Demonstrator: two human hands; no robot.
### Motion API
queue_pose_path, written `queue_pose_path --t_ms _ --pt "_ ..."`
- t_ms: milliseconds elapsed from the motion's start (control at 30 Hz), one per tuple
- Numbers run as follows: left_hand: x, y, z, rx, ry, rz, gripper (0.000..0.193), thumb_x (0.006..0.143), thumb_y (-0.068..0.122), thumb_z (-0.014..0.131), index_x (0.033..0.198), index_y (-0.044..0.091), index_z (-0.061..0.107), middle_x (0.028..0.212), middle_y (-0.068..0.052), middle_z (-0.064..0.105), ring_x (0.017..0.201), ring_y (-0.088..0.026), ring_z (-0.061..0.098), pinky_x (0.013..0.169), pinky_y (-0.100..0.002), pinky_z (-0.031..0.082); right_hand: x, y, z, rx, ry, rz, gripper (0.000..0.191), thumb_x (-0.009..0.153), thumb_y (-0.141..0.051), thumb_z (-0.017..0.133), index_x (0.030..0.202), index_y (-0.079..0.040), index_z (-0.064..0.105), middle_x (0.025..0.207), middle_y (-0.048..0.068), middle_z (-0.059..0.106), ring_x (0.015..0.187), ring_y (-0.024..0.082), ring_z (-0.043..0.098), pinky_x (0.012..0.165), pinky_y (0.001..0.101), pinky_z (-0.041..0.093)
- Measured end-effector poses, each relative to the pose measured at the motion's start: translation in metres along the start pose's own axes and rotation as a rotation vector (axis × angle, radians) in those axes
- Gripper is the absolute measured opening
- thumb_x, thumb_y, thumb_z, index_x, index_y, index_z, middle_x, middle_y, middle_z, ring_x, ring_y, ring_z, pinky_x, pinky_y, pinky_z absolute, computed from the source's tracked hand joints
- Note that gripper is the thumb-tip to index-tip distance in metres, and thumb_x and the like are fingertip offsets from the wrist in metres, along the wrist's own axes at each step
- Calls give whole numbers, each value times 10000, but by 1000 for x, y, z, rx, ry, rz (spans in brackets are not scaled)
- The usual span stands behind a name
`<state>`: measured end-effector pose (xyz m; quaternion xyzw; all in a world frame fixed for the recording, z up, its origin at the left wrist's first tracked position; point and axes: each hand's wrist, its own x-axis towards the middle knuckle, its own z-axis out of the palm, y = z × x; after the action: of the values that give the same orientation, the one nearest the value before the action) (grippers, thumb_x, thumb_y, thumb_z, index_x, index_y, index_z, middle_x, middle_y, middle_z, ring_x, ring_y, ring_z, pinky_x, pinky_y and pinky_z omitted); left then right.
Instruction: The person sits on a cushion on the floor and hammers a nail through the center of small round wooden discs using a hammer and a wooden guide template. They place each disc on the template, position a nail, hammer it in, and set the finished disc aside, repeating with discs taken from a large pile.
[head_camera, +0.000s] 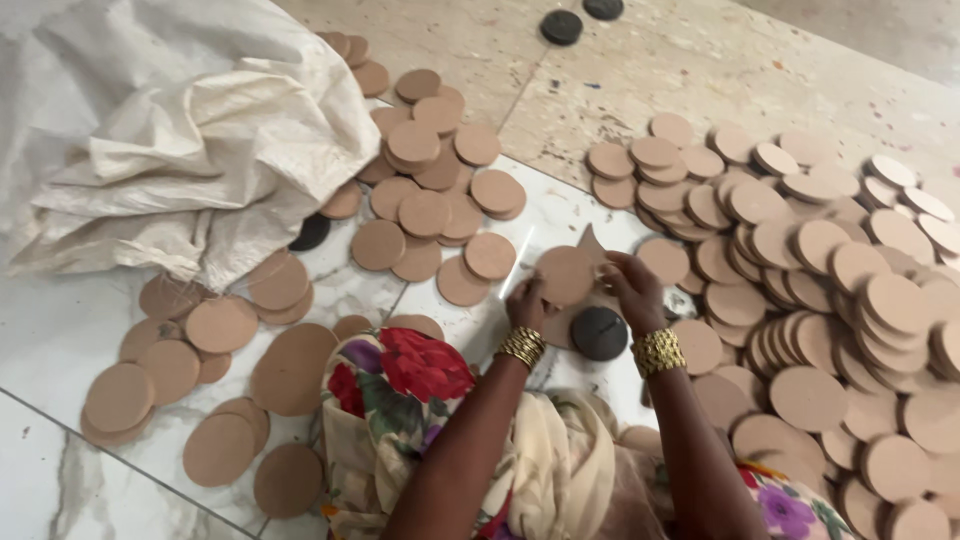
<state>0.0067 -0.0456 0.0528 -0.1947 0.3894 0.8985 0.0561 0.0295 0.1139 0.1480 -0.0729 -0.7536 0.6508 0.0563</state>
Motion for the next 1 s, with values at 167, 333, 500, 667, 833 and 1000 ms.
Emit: queue_pose_path --t_ms 167,333,500,667,833,1000 --pt "11 -2 0 27 157 96 339 956 307 740 907 -17 656 651 -5 594 458 -63 474 395 -234 356 -69 57 -52 -416 242 -259 440 935 -149 749 1348 -78 615 1293 114 692 1175 226 678 976 364 572" --pt "8 -16 7 222 76 211 320 959 285 747 1010 -25 688 745 -45 688 542 -74 558 477 -240 452 -86 88 -34 -787 53 -262 1008 566 -367 969 1429 -109 517 1435 238 425 1234 430 472 987 552 460" --pt "9 -19 7 296 3 210 327 927 262 753 1068 -27 691 834 -80 739 616 -94 639 549 -280 537 -77 87 -28 -940 57 -387 655 640 -319 964 1191 -135 662 1358 210 584 1199 394 529 1007 555 455" --pt "5 -25 7 698 -47 186 342 886 301 752 1023 -12 732 801 -75 756 610 -113 689 562 -286 566 -71 83 -58 -380 324 9 509 765 -282 890 1156 -80 636 1127 127 662 979 236 655 850 359 557" --pt "-9 -38 13 1028 -194 340 309 875 299 776 1051 47 747 885 -148 775 794 -272 733 711 -383 582 -71 83 -72 -176 472 14 467 803 -238 875 1180 -86 644 1137 49 630 1036 178 601 862 315 526" --pt "-5 -28 7 1269 -66 647 216 902 201 701 1101 134 750 1058 -168 706 1026 -350 670 918 -455 543 -72 79 -54 -191 387 -60 510 785 -264 880 1197 -91 635 1260 94 594 1140 223 582 961 361 511"
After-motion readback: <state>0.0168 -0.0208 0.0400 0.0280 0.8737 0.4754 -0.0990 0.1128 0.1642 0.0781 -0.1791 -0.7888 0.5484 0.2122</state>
